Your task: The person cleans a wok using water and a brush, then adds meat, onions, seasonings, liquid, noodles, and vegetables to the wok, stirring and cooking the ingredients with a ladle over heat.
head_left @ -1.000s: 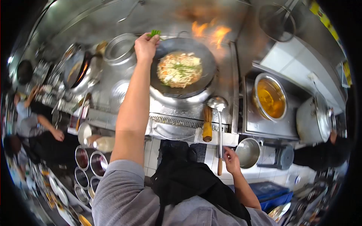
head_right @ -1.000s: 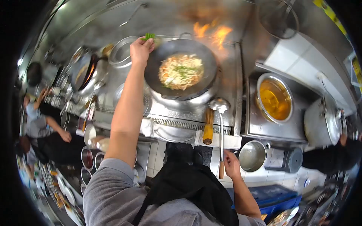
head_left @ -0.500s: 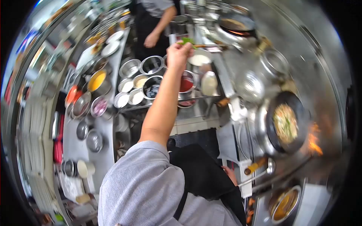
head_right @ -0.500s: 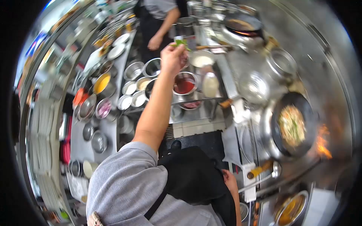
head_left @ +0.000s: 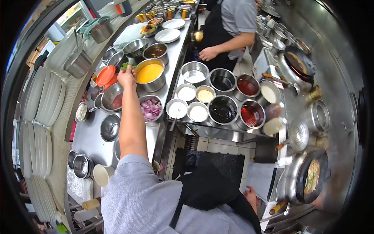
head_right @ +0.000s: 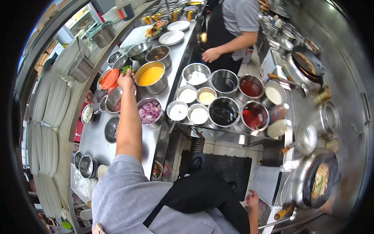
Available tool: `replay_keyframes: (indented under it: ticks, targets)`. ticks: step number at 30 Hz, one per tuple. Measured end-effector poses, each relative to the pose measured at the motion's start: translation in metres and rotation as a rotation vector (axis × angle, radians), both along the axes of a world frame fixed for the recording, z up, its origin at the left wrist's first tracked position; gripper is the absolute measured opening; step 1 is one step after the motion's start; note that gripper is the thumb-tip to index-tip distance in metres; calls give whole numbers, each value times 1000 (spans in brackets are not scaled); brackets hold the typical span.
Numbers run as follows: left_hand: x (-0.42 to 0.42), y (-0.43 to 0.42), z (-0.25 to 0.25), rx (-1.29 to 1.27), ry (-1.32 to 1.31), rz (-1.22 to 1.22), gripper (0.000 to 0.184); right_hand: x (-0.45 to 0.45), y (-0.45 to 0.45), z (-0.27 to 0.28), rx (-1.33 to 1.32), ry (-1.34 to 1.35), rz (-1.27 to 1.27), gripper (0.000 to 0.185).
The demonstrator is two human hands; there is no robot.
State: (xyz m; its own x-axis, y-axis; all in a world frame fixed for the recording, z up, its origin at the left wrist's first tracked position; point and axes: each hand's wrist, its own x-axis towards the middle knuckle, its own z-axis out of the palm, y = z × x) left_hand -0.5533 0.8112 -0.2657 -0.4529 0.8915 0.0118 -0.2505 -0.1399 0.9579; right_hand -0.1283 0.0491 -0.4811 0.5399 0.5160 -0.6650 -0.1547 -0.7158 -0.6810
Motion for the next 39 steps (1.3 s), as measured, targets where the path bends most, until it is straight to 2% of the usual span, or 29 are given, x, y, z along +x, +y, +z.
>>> replay_keyframes:
  ticks: [2, 4, 5, 6, 7, 8, 10, 11, 12, 13, 14, 16, 17, 18, 19, 20, 21, 22, 23, 24, 26, 27, 30, 31, 33, 34, 35, 37, 39]
  targets:
    - [-34, 42, -23, -12, 166, 35, 10, -16, 26, 9, -73, -29, 94, 37]
    - [-59, 72, -21, -59, 437, 94, 20, -34, 35, 18, -219, 66, 194, 36]
    - [-67, 86, -20, -93, 630, 147, 27, -34, 20, -7, -169, 138, 119, 37]
    - [-75, 98, -20, -125, 822, 200, 35, -40, 29, 5, -180, 138, 112, 37]
    - [-81, 104, -20, -197, 879, 150, 49, -44, 41, 22, -208, 94, 98, 38]
    - [-90, 116, -35, -205, 880, 142, 49, -50, 51, 38, -237, 51, 85, 38]
    - [-108, 146, -67, -469, 1694, 62, 53, -48, 41, 22, -216, 122, -18, 39]
    - [-106, 150, -53, -590, 1523, 0, 58, -43, 32, 10, -178, 188, -124, 39]
    - [-89, 130, -29, -493, 1389, 81, 53, -42, 32, 8, -175, 191, -151, 39]
    - [-76, 111, -11, -213, 1281, 188, 47, -40, 32, 4, -198, 143, -154, 38]
    - [-63, 101, 3, -101, 1152, 183, 40, -38, 28, 2, -224, 94, -173, 37]
    - [-15, 57, 30, 281, 1035, 158, 31, -39, 2, -35, -223, -164, 29, 34]
    - [12, 33, 40, 333, 999, -7, 29, -40, -12, -61, -259, -346, 154, 33]
    - [39, 22, 35, 334, 719, -244, 29, -53, 22, -12, -266, -258, 136, 34]
    - [68, 6, 32, 357, 759, -351, 30, -55, 7, -21, -196, -667, 473, 39]
    - [98, -3, 21, 424, 655, -507, 31, -60, 15, -15, -322, -482, 178, 46]
    - [128, -12, 7, 427, 560, -610, 32, -51, -17, -57, -359, -550, 229, 51]
    - [160, -31, 2, 451, 635, -654, 33, -48, -9, -22, -440, -417, -18, 56]
    - [188, -49, 1, 491, 695, -776, 34, -43, -30, -33, -499, -501, -104, 61]
    - [222, -80, 5, 519, 624, -908, 35, -33, -48, -40, -533, -450, -278, 59]
    - [274, -145, 16, 528, 705, -1045, 35, -13, -82, -50, -668, -410, -473, 54]
    - [298, -175, 19, 561, 736, -1158, 35, -4, -101, -65, -655, -383, -585, 65]
    - [371, -278, 18, 643, 755, -1418, 28, 26, -108, -40, -772, -289, -561, 75]
    - [394, -318, 26, 754, 794, -1513, 25, 37, -111, -39, -767, -169, -605, 74]
    - [440, -390, 25, 768, 737, -1681, 23, 48, -125, -41, -786, -170, -579, 77]
    - [467, -424, 21, 958, 739, -1699, 21, 50, -130, -47, -828, -169, -524, 80]
    - [491, -471, 28, 913, 691, -1776, 19, 49, -138, -61, -816, -171, -491, 80]
    - [541, -548, 29, 1067, 574, -1876, 18, 46, -154, -94, -788, -172, -451, 79]
    - [587, -619, 21, 1059, 540, -1981, 16, 45, -164, -107, -761, -119, -411, 76]
